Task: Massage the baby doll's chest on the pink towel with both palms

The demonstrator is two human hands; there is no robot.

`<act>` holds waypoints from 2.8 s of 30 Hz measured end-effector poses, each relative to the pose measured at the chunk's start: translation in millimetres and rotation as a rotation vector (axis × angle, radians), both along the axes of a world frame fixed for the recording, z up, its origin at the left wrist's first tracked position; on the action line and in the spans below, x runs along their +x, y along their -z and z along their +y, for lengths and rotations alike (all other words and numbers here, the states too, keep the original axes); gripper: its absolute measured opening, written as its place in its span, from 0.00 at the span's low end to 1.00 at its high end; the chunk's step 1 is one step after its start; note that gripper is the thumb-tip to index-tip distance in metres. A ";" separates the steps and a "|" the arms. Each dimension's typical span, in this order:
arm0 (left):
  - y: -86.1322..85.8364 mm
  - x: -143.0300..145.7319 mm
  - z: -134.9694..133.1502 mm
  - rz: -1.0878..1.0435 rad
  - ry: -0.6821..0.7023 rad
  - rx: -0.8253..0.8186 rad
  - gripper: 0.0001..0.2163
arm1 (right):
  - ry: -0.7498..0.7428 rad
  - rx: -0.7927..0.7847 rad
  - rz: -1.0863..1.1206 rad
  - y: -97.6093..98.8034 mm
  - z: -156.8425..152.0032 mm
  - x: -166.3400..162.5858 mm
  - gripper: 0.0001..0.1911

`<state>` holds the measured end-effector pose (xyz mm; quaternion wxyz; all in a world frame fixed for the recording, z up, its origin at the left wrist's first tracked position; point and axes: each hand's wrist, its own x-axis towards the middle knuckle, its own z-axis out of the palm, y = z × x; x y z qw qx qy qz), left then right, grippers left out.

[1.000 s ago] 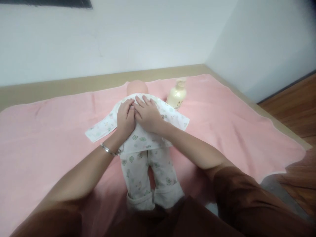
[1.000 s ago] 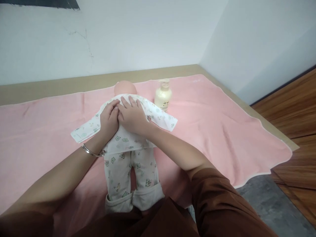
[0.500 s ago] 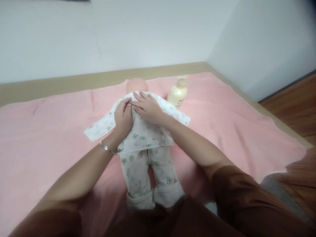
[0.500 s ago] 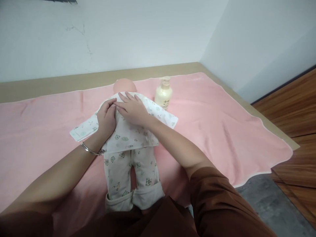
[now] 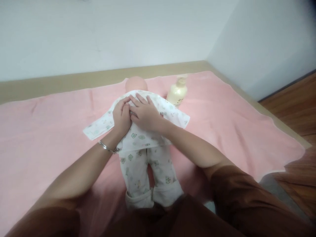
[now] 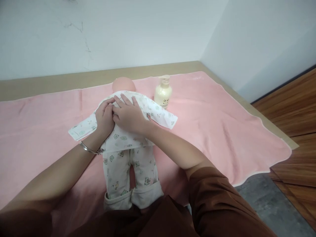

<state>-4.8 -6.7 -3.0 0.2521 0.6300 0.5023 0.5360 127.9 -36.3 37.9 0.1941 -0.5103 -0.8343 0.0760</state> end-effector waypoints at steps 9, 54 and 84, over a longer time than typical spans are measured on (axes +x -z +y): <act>-1.6 0.7 -1.4 0.020 -0.002 0.005 0.15 | 0.192 -0.012 0.048 6.7 31.8 19.7 0.27; 6.4 -1.1 14.7 0.376 -0.032 -0.046 0.25 | 0.035 -0.076 0.035 -0.2 16.3 15.6 0.33; -6.2 6.7 -7.9 0.568 -0.023 -0.086 0.27 | 0.198 0.014 0.066 13.7 30.6 15.9 0.29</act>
